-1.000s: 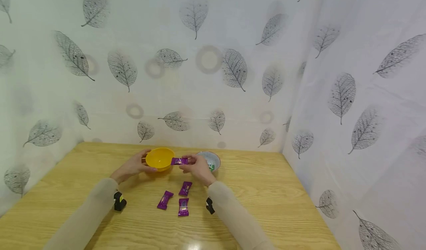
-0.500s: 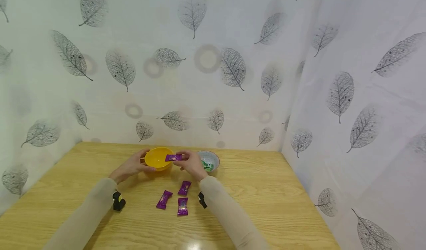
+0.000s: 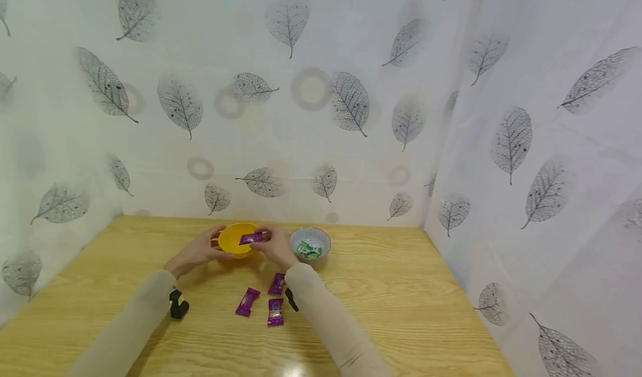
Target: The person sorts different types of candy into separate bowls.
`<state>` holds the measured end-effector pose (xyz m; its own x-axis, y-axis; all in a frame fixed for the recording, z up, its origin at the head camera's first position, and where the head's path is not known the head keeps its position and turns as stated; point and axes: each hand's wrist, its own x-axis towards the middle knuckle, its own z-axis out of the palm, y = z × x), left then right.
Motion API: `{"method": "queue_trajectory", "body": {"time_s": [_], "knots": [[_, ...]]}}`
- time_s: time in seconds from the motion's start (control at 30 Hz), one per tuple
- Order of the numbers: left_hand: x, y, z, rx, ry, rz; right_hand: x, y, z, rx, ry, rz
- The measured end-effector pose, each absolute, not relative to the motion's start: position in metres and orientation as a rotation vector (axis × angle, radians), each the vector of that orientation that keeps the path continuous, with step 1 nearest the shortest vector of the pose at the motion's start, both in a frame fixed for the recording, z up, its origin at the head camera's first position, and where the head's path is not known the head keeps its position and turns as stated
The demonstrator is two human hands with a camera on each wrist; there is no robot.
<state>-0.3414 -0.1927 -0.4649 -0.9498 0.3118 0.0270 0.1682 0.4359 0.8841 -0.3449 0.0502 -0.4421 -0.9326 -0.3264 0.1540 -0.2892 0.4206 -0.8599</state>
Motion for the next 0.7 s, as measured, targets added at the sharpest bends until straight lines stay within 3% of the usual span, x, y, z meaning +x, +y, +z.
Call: {"method": "queue_trajectory", "body": {"time_s": [0.7], "knots": [[-0.338, -0.198, -0.46, 0.416, 2.521, 1.509, -0.32, 0.082, -0.444, -0.74, 2.444, -1.402]]}}
